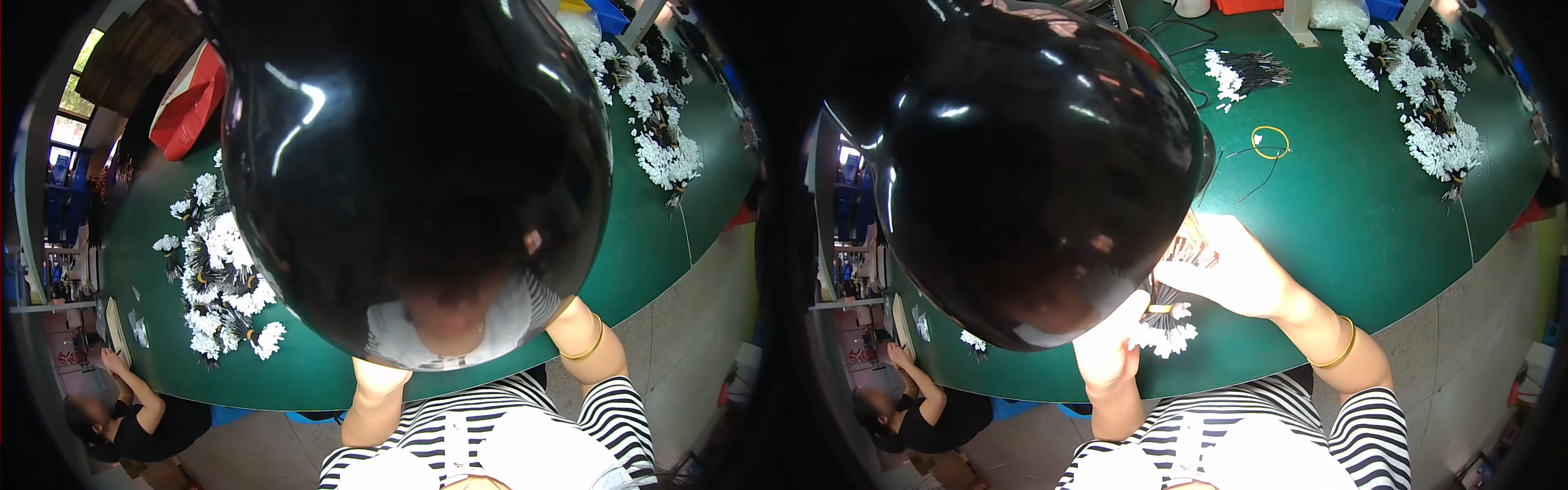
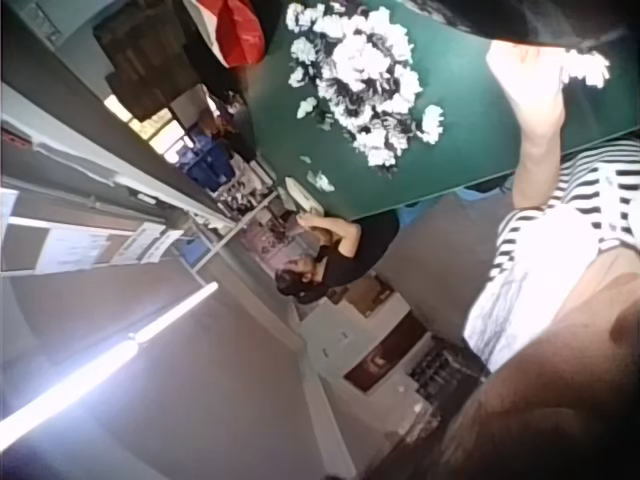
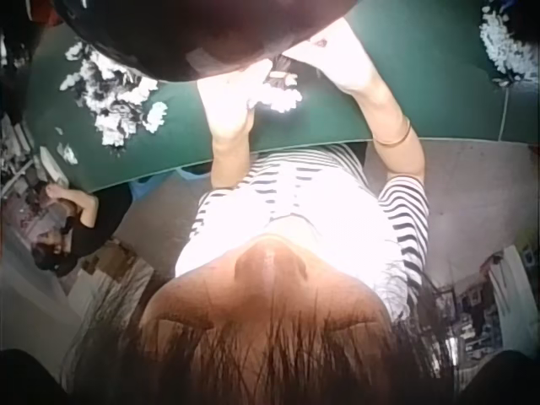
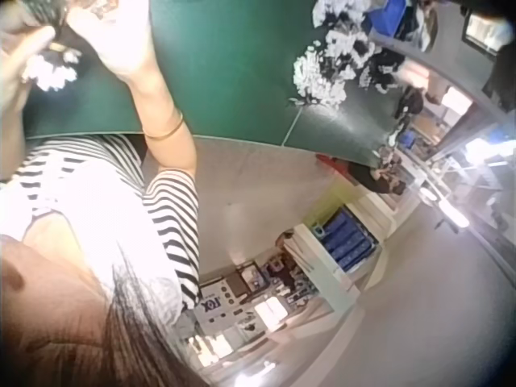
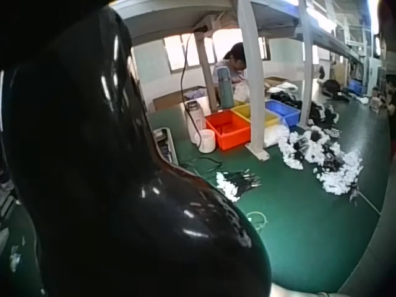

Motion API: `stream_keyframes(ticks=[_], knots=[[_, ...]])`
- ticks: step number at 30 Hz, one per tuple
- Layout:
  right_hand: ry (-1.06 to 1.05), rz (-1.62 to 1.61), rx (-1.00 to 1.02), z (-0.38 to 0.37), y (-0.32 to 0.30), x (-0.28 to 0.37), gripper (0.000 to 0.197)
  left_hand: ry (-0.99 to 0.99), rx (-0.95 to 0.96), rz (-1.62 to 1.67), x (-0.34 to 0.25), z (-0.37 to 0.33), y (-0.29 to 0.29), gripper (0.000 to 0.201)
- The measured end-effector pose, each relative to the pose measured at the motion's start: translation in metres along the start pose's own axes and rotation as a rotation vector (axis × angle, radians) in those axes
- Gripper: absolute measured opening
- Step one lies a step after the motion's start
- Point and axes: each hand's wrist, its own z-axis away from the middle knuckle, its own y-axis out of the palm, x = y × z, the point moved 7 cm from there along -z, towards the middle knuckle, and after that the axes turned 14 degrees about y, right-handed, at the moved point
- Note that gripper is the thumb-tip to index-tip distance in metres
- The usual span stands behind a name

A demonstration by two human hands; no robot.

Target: Assembling small white floral-shaped components by hand and using a tool at a workbench.

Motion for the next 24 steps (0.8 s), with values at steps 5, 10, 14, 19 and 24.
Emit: stream_keyframes(ticks=[5, 10, 14, 19, 24], knots=[[-0.216, 0.080, 0.007, 0.004, 0.008, 0.013, 0.024, -0.144, -0.193, 0.179, 0.002, -0.010, 0.018, 0.041], [-0.039, 0.081, 0.086, 0.002, 0.008, 0.007, 0.024, -0.056, -0.145, 0.072, 0.000, -0.008, 0.016, 0.045], [-0.071, 0.113, 0.066, 0.002, 0.007, 0.008, 0.024, -0.046, -0.141, 0.081, 0.000, -0.007, 0.011, 0.043], [-0.044, 0.212, 0.018, 0.003, 0.007, 0.010, 0.024, 0.066, 0.014, 0.012, -0.005, -0.009, 0.012, 0.036], [-0.149, 0.328, -0.030, 0.003, 0.011, 0.017, 0.024, 0.145, 0.042, -0.093, -0.009, -0.007, 0.007, 0.035]])
